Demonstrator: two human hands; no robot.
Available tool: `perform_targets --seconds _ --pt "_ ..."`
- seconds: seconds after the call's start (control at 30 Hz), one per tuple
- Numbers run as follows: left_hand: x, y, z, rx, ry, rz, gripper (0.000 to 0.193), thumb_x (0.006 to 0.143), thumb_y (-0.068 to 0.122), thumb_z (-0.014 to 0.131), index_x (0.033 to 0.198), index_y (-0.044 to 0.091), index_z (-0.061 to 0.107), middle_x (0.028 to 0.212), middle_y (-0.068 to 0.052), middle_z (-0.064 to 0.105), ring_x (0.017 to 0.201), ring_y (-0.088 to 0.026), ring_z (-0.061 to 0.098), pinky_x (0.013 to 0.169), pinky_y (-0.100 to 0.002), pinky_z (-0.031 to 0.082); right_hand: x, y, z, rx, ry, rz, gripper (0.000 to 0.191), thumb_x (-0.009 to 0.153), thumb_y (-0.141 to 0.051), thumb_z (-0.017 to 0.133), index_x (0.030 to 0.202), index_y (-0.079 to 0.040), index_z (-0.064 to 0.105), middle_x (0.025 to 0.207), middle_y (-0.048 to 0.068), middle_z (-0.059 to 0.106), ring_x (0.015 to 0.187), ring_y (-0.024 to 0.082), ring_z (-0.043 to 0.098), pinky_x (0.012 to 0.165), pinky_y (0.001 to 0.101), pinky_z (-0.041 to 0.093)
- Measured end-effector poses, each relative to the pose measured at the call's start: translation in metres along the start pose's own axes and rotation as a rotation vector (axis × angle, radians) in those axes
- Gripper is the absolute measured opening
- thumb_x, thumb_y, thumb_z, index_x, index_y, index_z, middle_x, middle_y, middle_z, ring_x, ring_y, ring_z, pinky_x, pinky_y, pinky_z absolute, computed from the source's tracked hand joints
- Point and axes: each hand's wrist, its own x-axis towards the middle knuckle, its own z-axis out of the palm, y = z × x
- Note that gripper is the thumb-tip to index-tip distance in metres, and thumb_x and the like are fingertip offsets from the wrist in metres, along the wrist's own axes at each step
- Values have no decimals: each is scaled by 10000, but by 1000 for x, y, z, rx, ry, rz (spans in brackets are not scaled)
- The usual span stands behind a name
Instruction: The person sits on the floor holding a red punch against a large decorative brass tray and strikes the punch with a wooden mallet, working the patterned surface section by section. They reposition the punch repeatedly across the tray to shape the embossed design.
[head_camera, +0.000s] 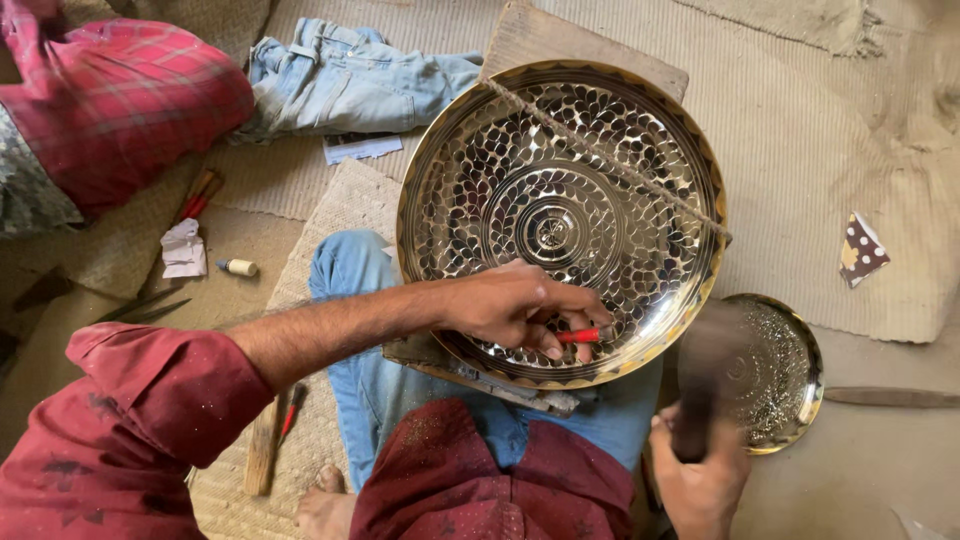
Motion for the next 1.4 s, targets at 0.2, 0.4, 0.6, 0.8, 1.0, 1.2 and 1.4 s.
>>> perform_targets --seconds 0.2,0.4,0.6,0.8,1.0,1.2,1.4 --pt "3 -4 3 -20 -1 -4 496 940 191 770 1387 138 562 1143 24 798 706 -83 734 635 -307 602 3 17 0 296 -43 115 957 765 77 734 1623 -43 329 972 91 673 831 149 656 792 291 569" --pt "5 -4 2 -56 5 12 591 903 133 741 1451 114 521 1186 0 785 676 -92 715 620 -315 606 6 21 -3 534 -105 132 978 747 66 730 1628 -15 314 998 63 626 863 129 624 792 277 560" --pt "8 -4 2 -45 -2 4 589 913 139 740 1456 107 515 1190 7 781 667 -89 711 609 -307 600 15 21 -3 436 -84 131 969 742 50 732 1613 -19 312 1018 79 632 885 143 632 814 290 559" --pt "7 -6 1 24 -19 -7 477 932 191 766 1365 124 578 1151 11 811 652 -98 699 605 -331 570 18 25 -11 378 -144 161 1044 704 40 749 1640 -49 294 928 99 647 803 162 636 779 302 550" --pt "10 -2 0 -17 -6 -8 582 912 193 750 1444 135 521 1186 -7 789 710 -109 720 647 -335 588 22 35 -10 549 -157 147 847 753 40 774 1507 -44 398 1018 107 652 856 158 649 793 311 569" --pt "11 -2 0 -20 -5 -16 574 916 193 738 1443 138 514 1206 -18 778 758 -106 755 660 -334 612 30 30 -13 684 -138 186 1025 707 39 779 1628 -104 353 1022 128 637 864 166 646 778 322 561" --pt "13 -10 2 -35 25 82 552 945 205 720 1455 139 517 1237 -22 768 881 -107 773 713 -318 636 40 16 -18 587 -132 209 942 701 51 746 1549 -128 377 971 143 628 825 234 644 728 356 557"
